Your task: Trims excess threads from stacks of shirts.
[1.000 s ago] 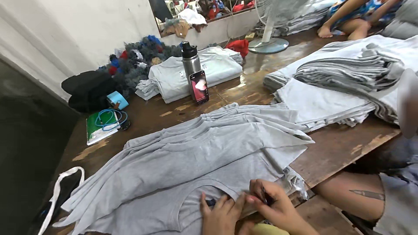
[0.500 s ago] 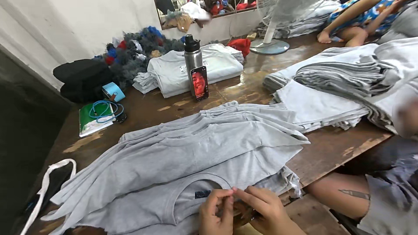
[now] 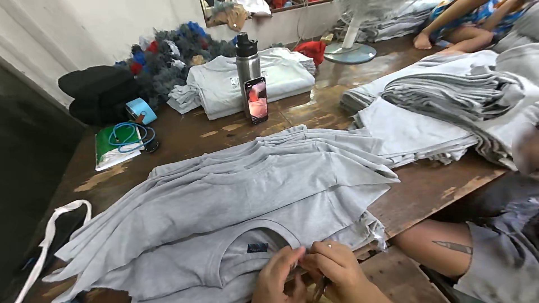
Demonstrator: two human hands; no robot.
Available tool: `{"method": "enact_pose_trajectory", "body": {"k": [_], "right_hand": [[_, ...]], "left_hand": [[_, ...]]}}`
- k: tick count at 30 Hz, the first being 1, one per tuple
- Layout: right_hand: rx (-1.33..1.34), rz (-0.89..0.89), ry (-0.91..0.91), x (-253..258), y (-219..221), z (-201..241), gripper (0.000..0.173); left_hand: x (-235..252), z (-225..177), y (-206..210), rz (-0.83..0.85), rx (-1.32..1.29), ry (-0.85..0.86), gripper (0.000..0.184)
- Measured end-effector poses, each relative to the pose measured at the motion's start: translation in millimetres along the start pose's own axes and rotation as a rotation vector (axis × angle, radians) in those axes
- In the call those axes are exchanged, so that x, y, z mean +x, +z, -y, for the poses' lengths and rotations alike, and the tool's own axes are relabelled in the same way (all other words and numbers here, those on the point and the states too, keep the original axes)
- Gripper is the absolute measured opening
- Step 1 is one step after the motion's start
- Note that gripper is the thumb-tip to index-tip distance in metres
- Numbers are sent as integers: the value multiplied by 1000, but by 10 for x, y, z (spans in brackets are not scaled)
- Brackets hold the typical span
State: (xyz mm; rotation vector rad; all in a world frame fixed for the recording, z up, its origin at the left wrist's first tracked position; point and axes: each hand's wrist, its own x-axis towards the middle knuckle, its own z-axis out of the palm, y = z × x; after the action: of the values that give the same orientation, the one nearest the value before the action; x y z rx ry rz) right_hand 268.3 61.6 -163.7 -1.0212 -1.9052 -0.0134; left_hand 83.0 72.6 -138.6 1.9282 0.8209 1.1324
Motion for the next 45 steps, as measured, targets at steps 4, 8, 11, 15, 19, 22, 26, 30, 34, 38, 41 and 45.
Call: {"method": "enact_pose_trajectory", "body": {"k": [4, 8, 11, 15, 19, 22, 26, 30, 34, 38, 41, 45], "right_hand": [[32, 32, 17, 1, -22, 47, 14], [49, 41, 25, 3, -41, 59, 16], [136, 34, 61, -26, -49, 71, 15], [172, -2, 230, -56, -84, 23, 24], [49, 122, 292, -88, -172, -98, 41], [-98, 189, 185, -111, -166, -125, 34], [-208, 176, 121, -75, -101, -70, 37], [-203, 214, 113, -19, -54, -60, 38], [-136, 221, 156, -13, -96, -60, 38], [55, 96, 368, -24, -186, -54, 44], [229, 13, 417, 35, -213, -40, 39], [422, 6, 413, 159, -169, -22, 34]], "left_hand": [[38, 93, 56, -110, 143, 103, 14], [38, 175, 90, -144, 115, 147, 6], [26, 217, 91, -153, 62, 158, 3], [69, 211, 79, -201, -91, 79, 4], [88, 164, 18, -226, -275, -19, 7], [96, 178, -4, -180, -314, 32, 11], [67, 177, -3, -125, -271, 87, 10], [50, 182, 11, -101, -244, 86, 7], [43, 169, -32, -76, -310, 88, 9], [26, 174, -43, -66, -329, 92, 9], [-14, 142, -46, -38, -295, 85, 7], [-75, 83, -11, -22, -165, 85, 5]]}}
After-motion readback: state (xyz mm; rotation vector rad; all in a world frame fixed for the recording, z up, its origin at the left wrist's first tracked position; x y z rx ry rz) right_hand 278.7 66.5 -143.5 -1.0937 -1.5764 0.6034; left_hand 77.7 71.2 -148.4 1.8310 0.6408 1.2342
